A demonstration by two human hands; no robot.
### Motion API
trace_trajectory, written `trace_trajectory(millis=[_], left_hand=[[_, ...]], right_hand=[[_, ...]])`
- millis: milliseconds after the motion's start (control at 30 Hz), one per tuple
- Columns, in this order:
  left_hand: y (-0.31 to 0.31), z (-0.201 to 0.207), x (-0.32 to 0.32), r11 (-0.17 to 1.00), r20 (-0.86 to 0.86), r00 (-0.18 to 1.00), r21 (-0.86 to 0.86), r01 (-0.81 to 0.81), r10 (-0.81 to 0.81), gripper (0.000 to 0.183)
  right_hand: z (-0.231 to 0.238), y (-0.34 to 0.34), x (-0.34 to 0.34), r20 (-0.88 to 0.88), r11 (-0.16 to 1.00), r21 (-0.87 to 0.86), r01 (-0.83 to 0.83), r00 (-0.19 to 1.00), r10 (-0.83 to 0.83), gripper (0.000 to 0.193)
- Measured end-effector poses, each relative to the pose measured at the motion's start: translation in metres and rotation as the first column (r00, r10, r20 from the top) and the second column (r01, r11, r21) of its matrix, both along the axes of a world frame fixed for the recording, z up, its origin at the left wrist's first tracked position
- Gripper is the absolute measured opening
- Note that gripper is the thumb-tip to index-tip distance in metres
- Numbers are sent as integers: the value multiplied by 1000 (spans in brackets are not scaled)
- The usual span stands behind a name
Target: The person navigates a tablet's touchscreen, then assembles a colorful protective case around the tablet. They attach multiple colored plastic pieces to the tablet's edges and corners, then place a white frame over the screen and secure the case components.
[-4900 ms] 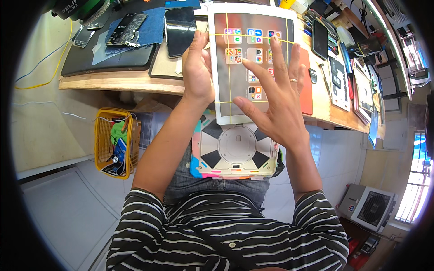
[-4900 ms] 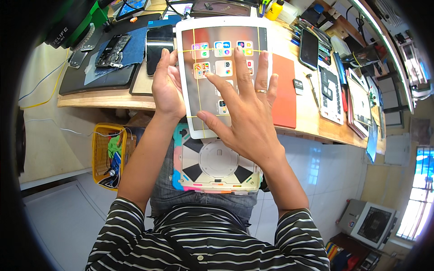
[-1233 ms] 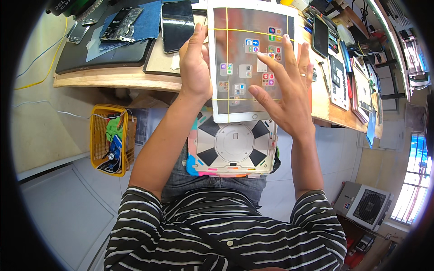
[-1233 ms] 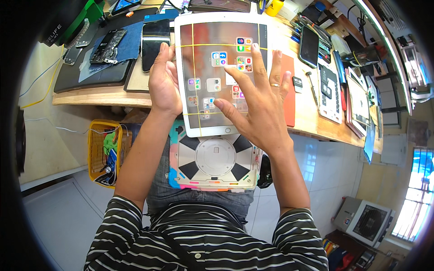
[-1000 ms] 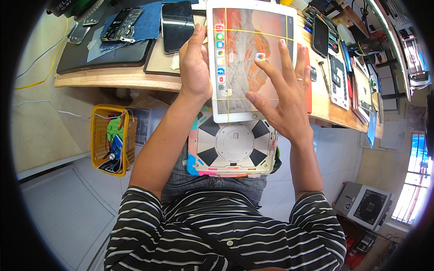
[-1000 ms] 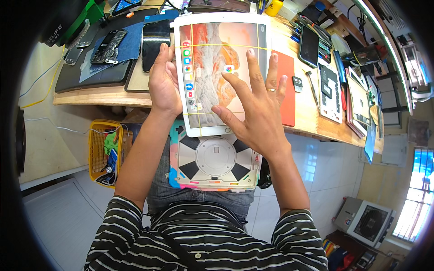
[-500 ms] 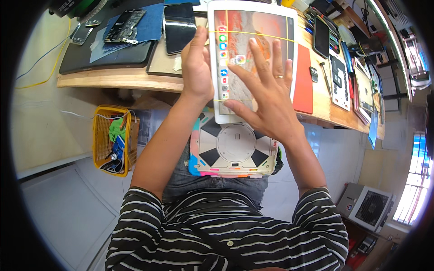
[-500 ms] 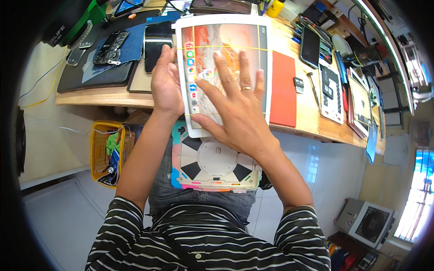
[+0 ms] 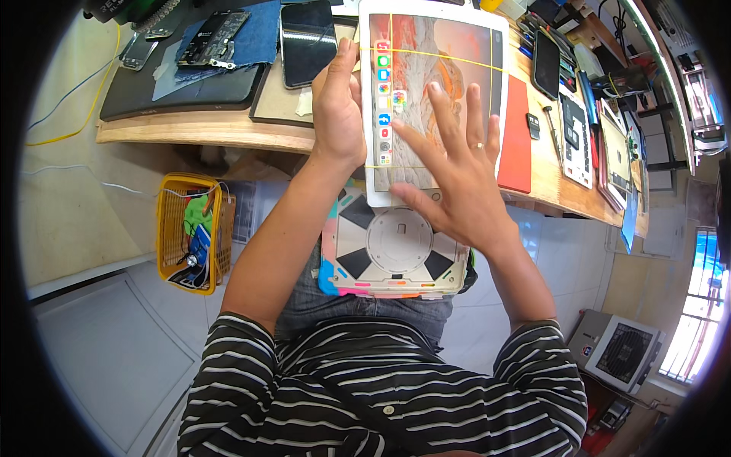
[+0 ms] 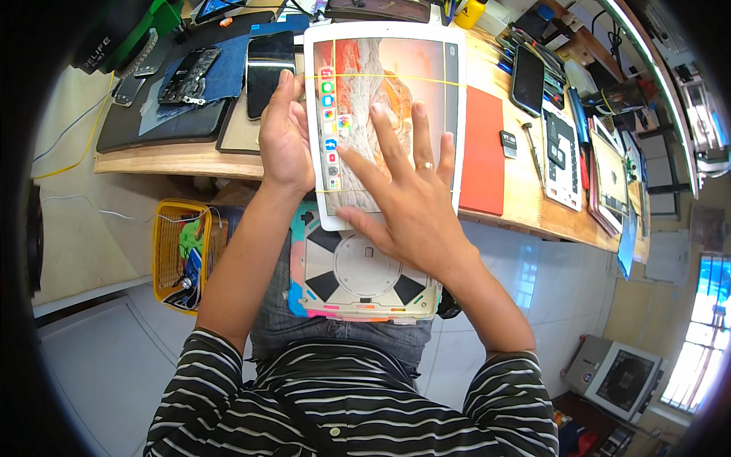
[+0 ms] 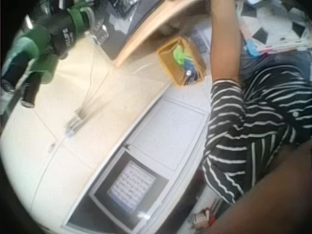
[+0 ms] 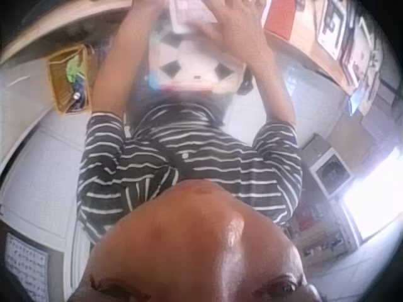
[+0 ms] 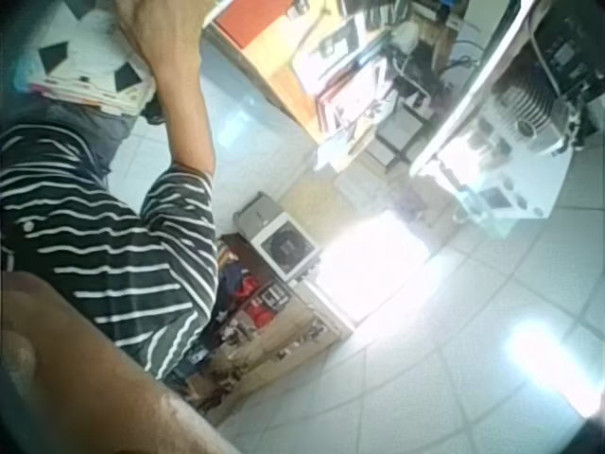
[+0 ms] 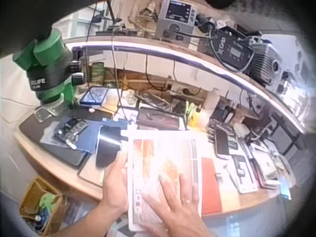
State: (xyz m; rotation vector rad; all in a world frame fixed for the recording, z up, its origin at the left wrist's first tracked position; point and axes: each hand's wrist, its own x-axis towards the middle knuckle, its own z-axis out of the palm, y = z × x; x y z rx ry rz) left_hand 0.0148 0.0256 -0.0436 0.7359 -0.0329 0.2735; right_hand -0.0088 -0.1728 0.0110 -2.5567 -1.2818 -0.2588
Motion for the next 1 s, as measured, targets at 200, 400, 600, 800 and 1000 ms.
trace_trajectory(millis=[200,400,600,800,1000], left_hand=[[3,6,-4,996,-46,997,77,-55,58,59],[0,12,-3,999,-22,999,15,-36,36,64],[2,12,-4,999,-9,1000,34,-19,19,64],[0,13,-4,999,0,1000,49,-2,2,65],[1,14,-5,999,-22,999,39,-25,26,66]], right_hand=[[-11,-27,-30,-139,996,-87,3,990,-15,64],[-3,-19,-3,-38,999,16,35,999,-34,56],[2,-22,38,88,979,129,160,981,-172,54],[-3,-58,26,64,971,82,224,971,-230,57],[-6,-78,12,47,970,59,237,970,-240,58]])
